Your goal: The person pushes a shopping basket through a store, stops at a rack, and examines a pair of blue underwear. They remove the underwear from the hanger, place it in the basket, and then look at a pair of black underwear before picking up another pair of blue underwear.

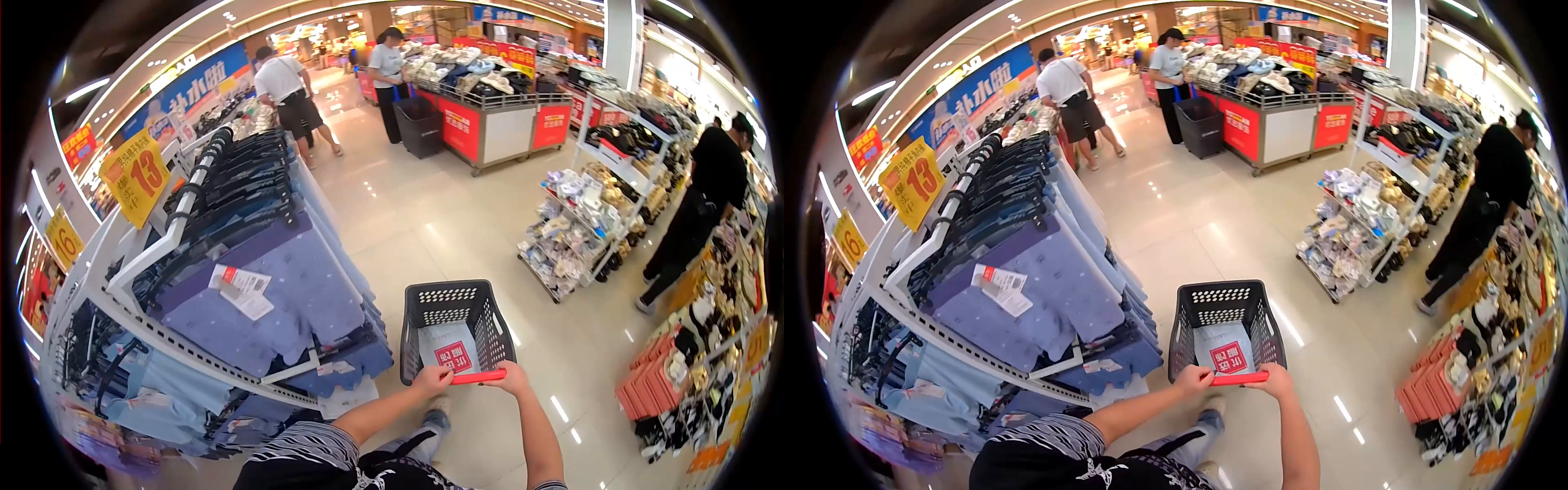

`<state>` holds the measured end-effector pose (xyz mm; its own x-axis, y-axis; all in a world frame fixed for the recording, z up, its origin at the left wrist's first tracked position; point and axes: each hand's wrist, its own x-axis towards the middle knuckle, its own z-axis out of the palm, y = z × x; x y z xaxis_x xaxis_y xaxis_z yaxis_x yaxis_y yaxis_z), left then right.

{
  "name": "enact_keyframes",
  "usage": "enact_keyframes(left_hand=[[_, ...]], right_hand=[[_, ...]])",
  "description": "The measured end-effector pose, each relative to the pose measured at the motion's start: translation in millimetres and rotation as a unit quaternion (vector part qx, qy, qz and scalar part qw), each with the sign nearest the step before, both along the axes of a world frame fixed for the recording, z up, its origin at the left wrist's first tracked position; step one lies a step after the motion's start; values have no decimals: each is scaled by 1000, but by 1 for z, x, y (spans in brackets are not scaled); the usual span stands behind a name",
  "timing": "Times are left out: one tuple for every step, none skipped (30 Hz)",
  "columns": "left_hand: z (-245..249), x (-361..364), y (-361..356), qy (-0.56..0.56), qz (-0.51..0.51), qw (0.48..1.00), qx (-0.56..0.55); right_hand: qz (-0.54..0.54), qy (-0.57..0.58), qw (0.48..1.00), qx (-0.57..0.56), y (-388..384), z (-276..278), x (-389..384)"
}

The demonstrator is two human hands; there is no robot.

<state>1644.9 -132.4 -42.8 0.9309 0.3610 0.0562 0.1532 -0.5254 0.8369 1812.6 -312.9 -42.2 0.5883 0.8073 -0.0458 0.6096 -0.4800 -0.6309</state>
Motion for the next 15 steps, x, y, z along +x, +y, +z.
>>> enact_keyframes(left_hand=[[1, 14, 10, 0, -7, 1000, 5], [0, 30, 23, 2, 3, 1000, 3], [1, 43, 31, -3, 30, 1000, 8], [0, 53, 37, -7, 56, 998, 10], [-6, 61, 44, -8, 65, 998, 3], [-14, 74, 57, -14, 78, 997, 14], [-9, 90, 73, -22, 93, 995, 28], [-5, 104, 89, -30, 103, 994, 27], [-5, 112, 101, -21, 114, 993, 22], [-3, 119, 110, -12, 124, 992, 16], [-8, 130, 122, -2, 142, 990, 18], [-10, 141, 132, -6, 152, 988, 12], [-9, 150, 141, -3, 175, 985, 12], [-8, 156, 149, 5, 197, 980, 13], [-5, 163, 159, -11, 202, 979, 16]], right_hand=[[10, -1, 1000, 2, 13, -1, 19], [6, 43, 999, 22, 28, -2, 39], [1, 88, 995, 40, 41, -3, 54], [11, 89, 995, 33, 55, -5, 67], [35, 105, 994, 19, 70, -5, 84], [59, 114, 992, 7, 90, -2, 105], [82, 83, 993, 17, 106, 0, 118], [92, 76, 993, 15, 127, 2, 136], [121, 70, 990, -5, 144, 0, 148], [149, 65, 986, -26, 157, -1, 162], [160, 52, 985, -21, 172, -7, 176], [170, 47, 984, -27, 187, -11, 192], [166, 64, 984, -26, 202, -9, 200], [163, 84, 983, -24, 216, -7, 206], [164, 76, 983, -32, 230, -5, 214]])
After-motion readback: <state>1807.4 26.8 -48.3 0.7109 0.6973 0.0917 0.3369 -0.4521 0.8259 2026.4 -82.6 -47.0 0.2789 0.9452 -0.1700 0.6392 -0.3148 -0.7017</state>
